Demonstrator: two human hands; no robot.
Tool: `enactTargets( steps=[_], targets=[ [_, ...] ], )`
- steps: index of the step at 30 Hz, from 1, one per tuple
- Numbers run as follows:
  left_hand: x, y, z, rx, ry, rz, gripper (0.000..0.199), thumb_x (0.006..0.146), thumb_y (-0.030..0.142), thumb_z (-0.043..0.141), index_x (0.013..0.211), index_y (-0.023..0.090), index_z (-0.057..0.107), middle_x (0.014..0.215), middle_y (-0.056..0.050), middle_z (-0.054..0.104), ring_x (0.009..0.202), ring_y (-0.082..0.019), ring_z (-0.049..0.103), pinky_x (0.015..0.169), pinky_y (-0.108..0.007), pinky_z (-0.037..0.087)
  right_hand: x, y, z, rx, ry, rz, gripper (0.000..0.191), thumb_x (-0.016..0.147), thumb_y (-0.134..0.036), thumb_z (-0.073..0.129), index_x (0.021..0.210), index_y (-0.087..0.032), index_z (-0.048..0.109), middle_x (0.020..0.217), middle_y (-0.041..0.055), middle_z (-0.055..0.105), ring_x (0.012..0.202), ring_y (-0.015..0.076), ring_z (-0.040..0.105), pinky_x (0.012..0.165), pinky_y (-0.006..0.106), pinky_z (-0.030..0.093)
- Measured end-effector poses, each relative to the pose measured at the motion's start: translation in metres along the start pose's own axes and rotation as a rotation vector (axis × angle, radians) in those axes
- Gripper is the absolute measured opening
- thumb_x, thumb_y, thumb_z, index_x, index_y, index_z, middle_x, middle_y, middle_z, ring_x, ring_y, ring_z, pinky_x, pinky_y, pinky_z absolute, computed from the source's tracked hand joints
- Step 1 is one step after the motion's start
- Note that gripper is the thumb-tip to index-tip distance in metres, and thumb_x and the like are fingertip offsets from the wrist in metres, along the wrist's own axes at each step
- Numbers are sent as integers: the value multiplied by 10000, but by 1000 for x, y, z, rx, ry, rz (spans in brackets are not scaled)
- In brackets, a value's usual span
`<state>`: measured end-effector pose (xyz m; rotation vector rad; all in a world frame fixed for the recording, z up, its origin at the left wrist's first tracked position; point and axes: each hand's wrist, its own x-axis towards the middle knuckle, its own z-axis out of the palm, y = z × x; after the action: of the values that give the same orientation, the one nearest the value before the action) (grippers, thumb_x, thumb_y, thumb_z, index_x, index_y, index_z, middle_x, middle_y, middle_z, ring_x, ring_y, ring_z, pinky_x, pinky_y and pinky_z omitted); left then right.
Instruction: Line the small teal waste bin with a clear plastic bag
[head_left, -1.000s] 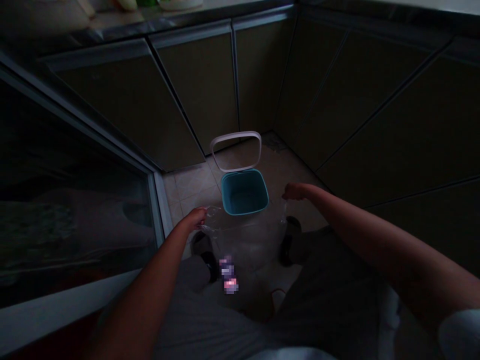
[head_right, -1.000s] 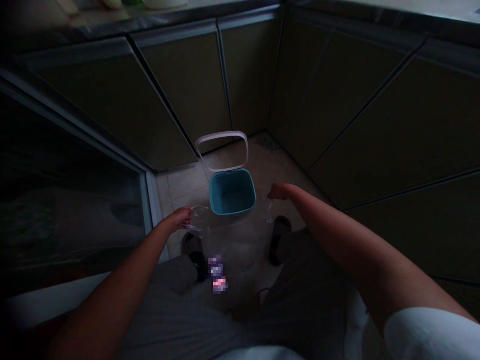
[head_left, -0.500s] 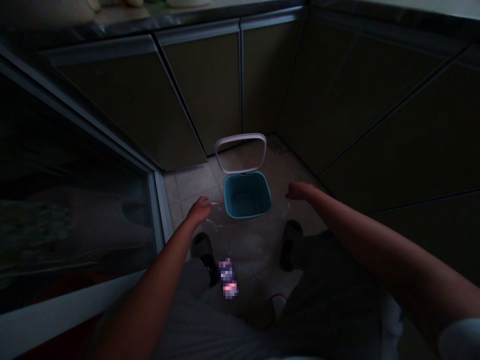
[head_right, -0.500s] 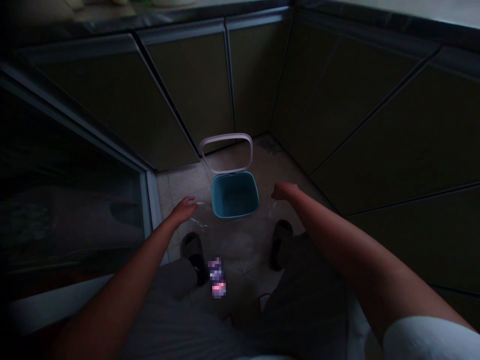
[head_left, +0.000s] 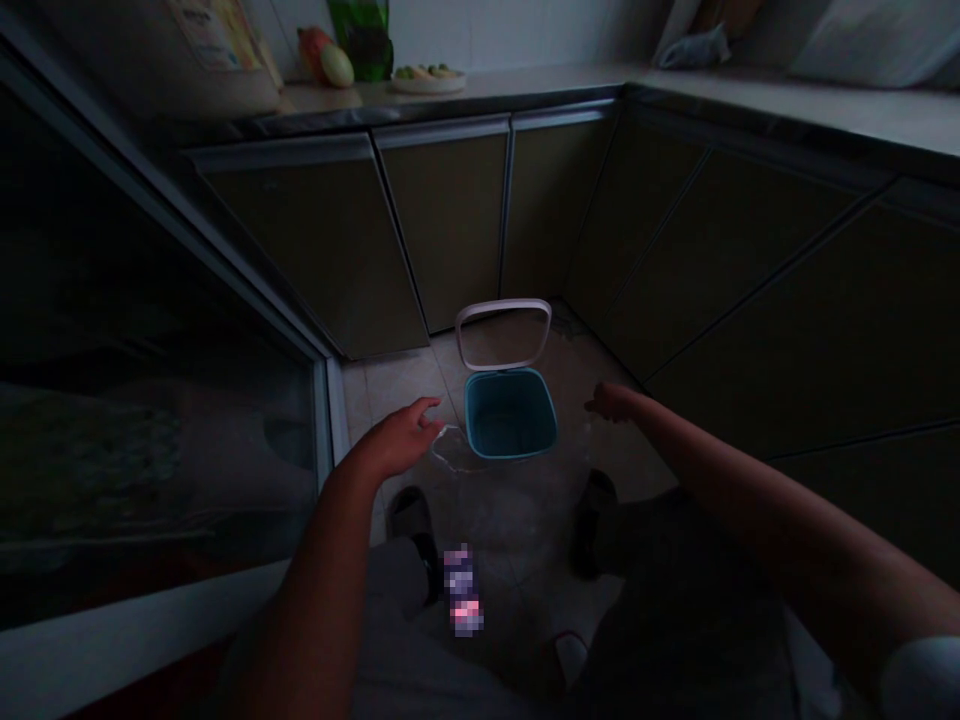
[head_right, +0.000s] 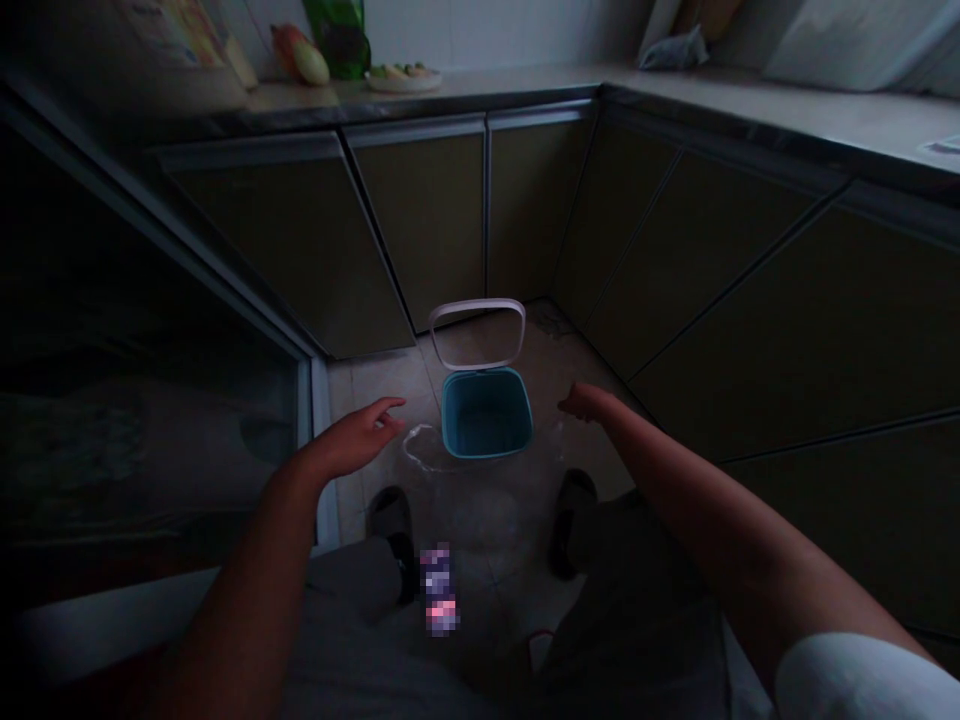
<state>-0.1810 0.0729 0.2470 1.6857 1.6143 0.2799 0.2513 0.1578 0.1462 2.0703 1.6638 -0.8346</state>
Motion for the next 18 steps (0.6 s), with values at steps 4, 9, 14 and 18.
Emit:
enactTargets(
  steps=[4, 9, 14, 18],
  targets=[
    [-8, -6, -7, 70, -105, -84, 619, 864, 484, 619, 1406, 187, 646, 1113, -143, 775, 1013, -314, 713, 891, -365, 487, 4, -27, -33, 181, 76, 34, 321, 996, -379, 556, 1057, -91, 683, 732, 69, 656, 530, 124, 558, 567, 266, 469],
    [-9, 4, -13, 48, -69, -15, 630, 865, 501, 610, 1421, 206, 633, 1179, -132, 765, 1063, -304, 704, 918, -351, 482, -1, -77, -91, 482, 294, -52, 573, 1000, -344, 566, 1510, -145, 395, 958, 115, 710, 595, 128, 597, 593, 254, 495],
    [-15, 11, -19, 60, -52, 8, 634, 871, 519, 610, 1434, 228, 618, 1204, -121, 758, 1053, -289, 705, 910, -339, 485, 3, -102, -115, 317, 481, -252, 667, 943, -278, 637, 1556, -211, 382, 1198, 151, 694, 822, 188, 666, 693, 251, 495],
    [-18, 12, -22, 95, -62, 30, 636, 900, 502, 573, 1463, 206, 592, 1190, -132, 760, 1068, -294, 702, 921, -339, 482, 3, -101, -112, 162, 519, -290, 546, 933, -261, 622, 1462, -196, 504, 1263, 154, 682, 979, 228, 660, 738, 251, 468]
  ],
)
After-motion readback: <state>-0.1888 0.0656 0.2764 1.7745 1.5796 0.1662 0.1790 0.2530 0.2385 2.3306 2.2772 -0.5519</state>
